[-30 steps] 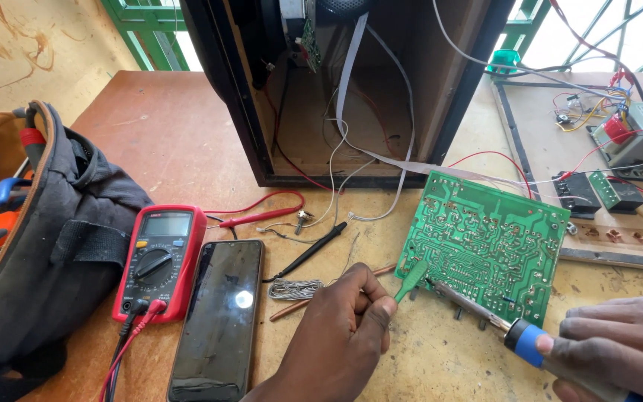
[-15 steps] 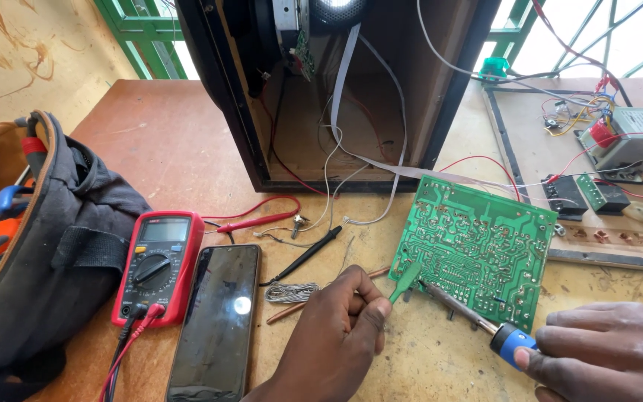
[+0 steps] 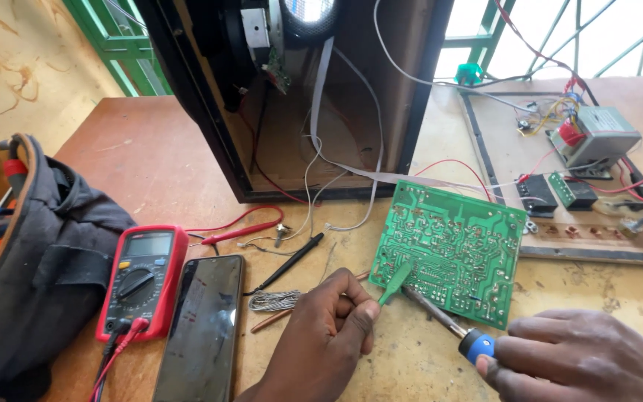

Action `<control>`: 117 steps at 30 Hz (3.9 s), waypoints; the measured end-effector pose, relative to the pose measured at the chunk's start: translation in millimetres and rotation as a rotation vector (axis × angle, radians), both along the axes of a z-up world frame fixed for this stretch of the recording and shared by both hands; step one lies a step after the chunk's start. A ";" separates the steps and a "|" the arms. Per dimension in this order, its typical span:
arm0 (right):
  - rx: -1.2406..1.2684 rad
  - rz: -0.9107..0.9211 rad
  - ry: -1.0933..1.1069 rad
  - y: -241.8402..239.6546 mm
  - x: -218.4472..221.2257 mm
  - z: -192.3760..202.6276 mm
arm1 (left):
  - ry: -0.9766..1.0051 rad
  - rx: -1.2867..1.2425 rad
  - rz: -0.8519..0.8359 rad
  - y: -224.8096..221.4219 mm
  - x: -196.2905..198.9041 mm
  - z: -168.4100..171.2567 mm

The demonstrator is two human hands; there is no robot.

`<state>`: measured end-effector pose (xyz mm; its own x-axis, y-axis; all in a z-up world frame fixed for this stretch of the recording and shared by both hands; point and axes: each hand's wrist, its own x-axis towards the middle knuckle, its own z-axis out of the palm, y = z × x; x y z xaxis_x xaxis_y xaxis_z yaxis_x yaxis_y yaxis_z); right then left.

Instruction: Soldering and reworking components on a printed circuit board using a handheld soldering iron at a repair bench.

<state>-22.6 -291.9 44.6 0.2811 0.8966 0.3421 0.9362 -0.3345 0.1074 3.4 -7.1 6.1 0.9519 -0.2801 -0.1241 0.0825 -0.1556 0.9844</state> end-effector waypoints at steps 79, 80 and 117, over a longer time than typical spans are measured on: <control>0.433 -0.397 0.248 10.2 -2.6 -1.8 | 0.044 0.142 0.022 6.6 3.5 11.8; 0.426 -0.402 0.242 8.7 -2.4 -3.1 | 0.037 0.110 0.018 7.7 3.7 9.4; 0.538 -0.432 0.133 17.7 -2.5 3.9 | 0.070 0.135 -0.074 32.4 -3.4 -15.6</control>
